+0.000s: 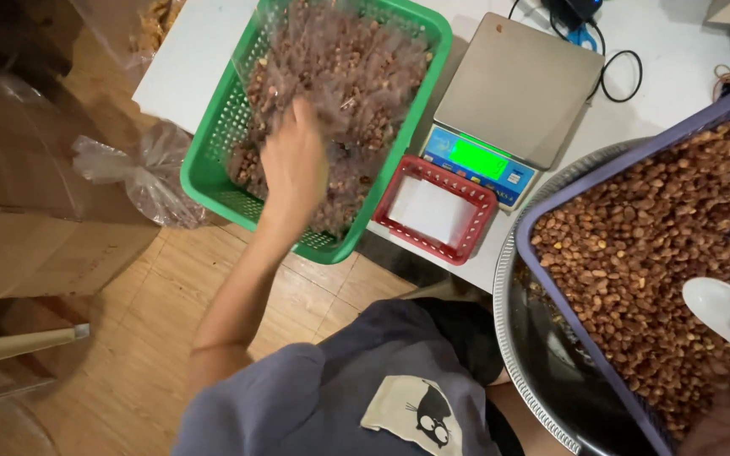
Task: Scooping roasted peanuts into small plastic bags, weighing them on a digital scale, and placing them into a storage basket.
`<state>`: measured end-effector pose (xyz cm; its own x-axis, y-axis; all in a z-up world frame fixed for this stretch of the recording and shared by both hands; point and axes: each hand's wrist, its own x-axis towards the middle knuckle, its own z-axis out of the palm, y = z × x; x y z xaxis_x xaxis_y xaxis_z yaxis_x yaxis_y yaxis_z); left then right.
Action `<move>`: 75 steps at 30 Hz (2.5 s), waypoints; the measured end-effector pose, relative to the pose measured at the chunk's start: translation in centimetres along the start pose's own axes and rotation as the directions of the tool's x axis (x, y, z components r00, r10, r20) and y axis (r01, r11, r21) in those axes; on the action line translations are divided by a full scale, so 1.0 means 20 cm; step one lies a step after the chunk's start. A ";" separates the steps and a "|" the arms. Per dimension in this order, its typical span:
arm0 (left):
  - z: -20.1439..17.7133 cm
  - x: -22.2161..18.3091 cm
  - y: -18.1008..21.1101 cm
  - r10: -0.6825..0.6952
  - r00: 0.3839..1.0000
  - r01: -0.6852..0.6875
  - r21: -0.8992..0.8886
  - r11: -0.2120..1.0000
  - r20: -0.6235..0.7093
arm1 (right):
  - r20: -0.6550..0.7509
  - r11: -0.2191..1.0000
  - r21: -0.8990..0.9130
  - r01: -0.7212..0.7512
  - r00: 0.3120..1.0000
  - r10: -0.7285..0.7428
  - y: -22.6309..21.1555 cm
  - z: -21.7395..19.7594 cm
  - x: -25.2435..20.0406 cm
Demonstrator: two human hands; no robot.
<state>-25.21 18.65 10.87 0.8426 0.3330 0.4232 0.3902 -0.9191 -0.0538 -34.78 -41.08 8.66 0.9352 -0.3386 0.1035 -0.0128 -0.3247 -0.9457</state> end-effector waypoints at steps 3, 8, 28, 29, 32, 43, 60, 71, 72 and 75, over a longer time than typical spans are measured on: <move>0.10 -0.17 0.10 -0.025 0.890 0.032 -0.008 0.999 0.456 | -0.059 0.990 0.056 -0.127 0.990 0.130 -0.11 0.08 0.00; -0.12 -0.20 0.18 0.022 0.832 0.321 -0.513 0.796 0.555 | 0.001 0.999 0.052 0.014 1.000 -0.014 -0.16 0.11 -0.02; 0.21 -0.04 0.21 0.130 0.859 0.016 -0.281 0.960 0.495 | -0.188 0.982 0.134 -0.134 0.969 0.158 -0.26 0.10 -0.06; 0.08 0.00 0.27 -0.011 0.799 0.084 -0.093 0.992 0.602 | -0.246 0.990 0.064 -0.122 0.960 0.134 -0.29 0.11 -0.06; -0.15 -0.06 0.44 0.077 0.932 -0.065 -0.046 0.997 0.353 | -0.331 0.993 -0.012 -0.117 0.938 0.107 -0.30 0.07 -0.08; 0.40 -0.56 0.81 0.678 0.679 -0.513 -0.478 0.713 0.283 | -0.458 0.920 -0.364 -0.145 0.888 -0.041 -0.27 0.04 -0.18; 0.42 -0.61 0.71 0.753 0.622 -0.689 -0.307 0.657 0.216 | -0.041 0.661 0.680 -0.317 0.884 0.466 -0.15 0.31 0.23; 0.04 -0.33 0.80 0.208 0.891 0.235 -0.802 0.548 0.404 | -0.125 0.845 0.496 -0.199 0.947 0.297 -0.21 0.20 0.12; -0.04 -0.29 0.81 0.172 0.886 0.330 -0.845 0.420 0.431 | -0.112 0.844 0.495 -0.206 0.948 0.297 -0.20 0.19 0.11; -0.29 -0.23 1.00 0.206 0.960 0.181 -0.982 0.051 0.188 | -0.108 0.816 0.539 -0.208 0.944 0.312 -0.37 0.21 0.08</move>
<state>-23.38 -2.51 13.16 0.9594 0.1695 0.2254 -0.1919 -0.1932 0.9622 -31.75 -35.57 14.57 0.8407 -0.5161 -0.1639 -0.0145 0.2812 -0.9595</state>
